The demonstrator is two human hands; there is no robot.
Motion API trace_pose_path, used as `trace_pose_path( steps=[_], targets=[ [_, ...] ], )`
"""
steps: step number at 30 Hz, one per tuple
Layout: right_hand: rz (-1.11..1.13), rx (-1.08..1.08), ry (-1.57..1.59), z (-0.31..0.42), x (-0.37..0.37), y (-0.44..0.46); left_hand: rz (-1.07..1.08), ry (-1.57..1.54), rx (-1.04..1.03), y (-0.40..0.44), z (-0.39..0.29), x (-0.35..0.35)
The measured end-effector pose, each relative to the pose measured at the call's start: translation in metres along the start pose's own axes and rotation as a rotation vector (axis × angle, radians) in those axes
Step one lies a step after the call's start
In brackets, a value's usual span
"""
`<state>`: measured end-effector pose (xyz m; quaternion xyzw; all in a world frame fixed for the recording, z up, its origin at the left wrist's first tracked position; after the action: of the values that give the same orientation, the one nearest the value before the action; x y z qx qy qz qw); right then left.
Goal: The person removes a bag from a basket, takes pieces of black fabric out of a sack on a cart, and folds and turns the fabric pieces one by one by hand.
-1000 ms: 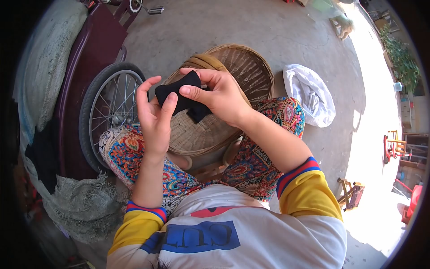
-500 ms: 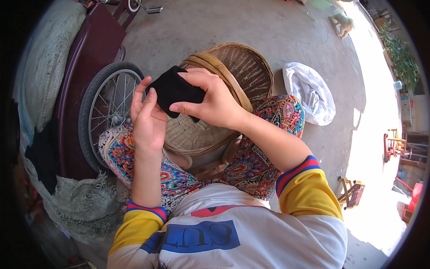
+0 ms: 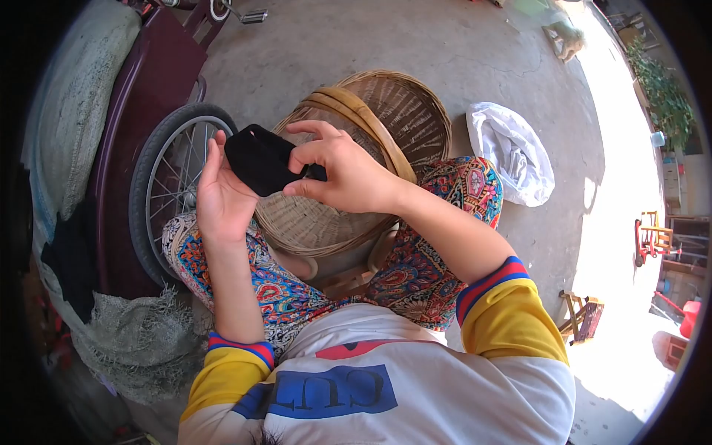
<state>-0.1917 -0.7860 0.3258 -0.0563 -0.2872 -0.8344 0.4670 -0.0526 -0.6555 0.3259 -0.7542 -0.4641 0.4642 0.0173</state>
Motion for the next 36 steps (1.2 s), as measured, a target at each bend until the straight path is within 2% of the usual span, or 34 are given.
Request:
trace_pose_path(
  steps=[1, 3, 6, 8, 10, 12, 13, 14, 16, 18, 19, 22, 23, 24, 26, 30, 32, 36],
  targets=[
    [0.0, 0.0, 0.001, 0.004, 0.002, 0.002, 0.018, -0.039, 0.069, -0.002, -0.005, -0.002],
    [0.054, 0.154, -0.274, 0.011, 0.003, 0.004, 0.034, -0.077, 0.138, 0.001, -0.007, 0.002],
    [0.073, 0.25, -0.437, 0.013, 0.002, 0.002, 0.096, -0.003, 0.081, 0.013, 0.003, 0.016],
    [0.034, 0.235, -0.469, 0.015, 0.005, 0.002, 0.184, 0.153, 0.03, 0.013, 0.007, 0.013],
    [-0.004, 0.219, -0.502, 0.016, 0.008, 0.0, 0.152, 0.168, -0.005, 0.006, 0.008, 0.005],
    [0.0, 0.072, -0.4, 0.014, 0.009, -0.002, 0.12, 0.18, -0.041, -0.002, 0.009, -0.002],
    [0.0, 0.023, -0.367, 0.013, 0.009, -0.003, 0.164, 0.266, -0.13, -0.005, 0.011, -0.005],
    [-0.012, -0.155, -0.142, 0.009, 0.01, -0.003, 0.209, 0.35, -0.22, -0.009, 0.014, -0.007],
    [0.1, -0.401, 0.241, 0.007, 0.021, 0.006, 0.288, 0.409, -0.295, -0.02, 0.027, -0.011],
    [-0.047, -0.569, 0.424, 0.014, 0.022, 0.007, 0.408, 0.493, -0.39, -0.024, 0.04, -0.012],
    [-0.063, -0.585, 0.452, 0.014, 0.023, 0.006, 0.447, 0.508, -0.44, -0.026, 0.045, -0.011],
    [-0.095, -0.647, 0.586, 0.014, 0.023, 0.005, 0.408, 0.468, -0.359, -0.032, 0.042, -0.015],
    [-0.092, -0.646, 0.582, 0.011, 0.021, 0.004, 0.349, 0.433, -0.295, -0.028, 0.038, -0.015],
    [-0.135, -0.414, 0.427, 0.008, 0.018, 0.005, 0.291, 0.399, -0.231, -0.025, 0.035, -0.015],
    [-0.107, -0.203, 0.295, 0.012, 0.02, 0.007, 0.272, 0.334, -0.22, -0.019, 0.028, -0.017],
    [-0.134, -0.134, 0.225, 0.011, 0.017, 0.003, 0.241, 0.265, -0.197, -0.017, 0.022, -0.016],
    [-0.104, -0.039, -0.021, 0.011, 0.017, 0.003, 0.232, 0.264, -0.193, -0.016, 0.023, -0.016],
    [-0.049, 0.004, -0.183, 0.013, 0.017, 0.002, 0.211, 0.274, -0.279, -0.01, 0.026, -0.005]
  ],
)
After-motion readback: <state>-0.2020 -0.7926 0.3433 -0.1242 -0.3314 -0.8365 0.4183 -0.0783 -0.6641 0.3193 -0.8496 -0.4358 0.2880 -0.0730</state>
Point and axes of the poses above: each hand's wrist, its own y-axis towards the middle knuckle, its own x-axis out of the back of the hand, z = x × y, the point moved 1 cm from there along y, towards the middle knuckle, and after that the axes turned 13 degrees about -z, right-handed, at the moved point
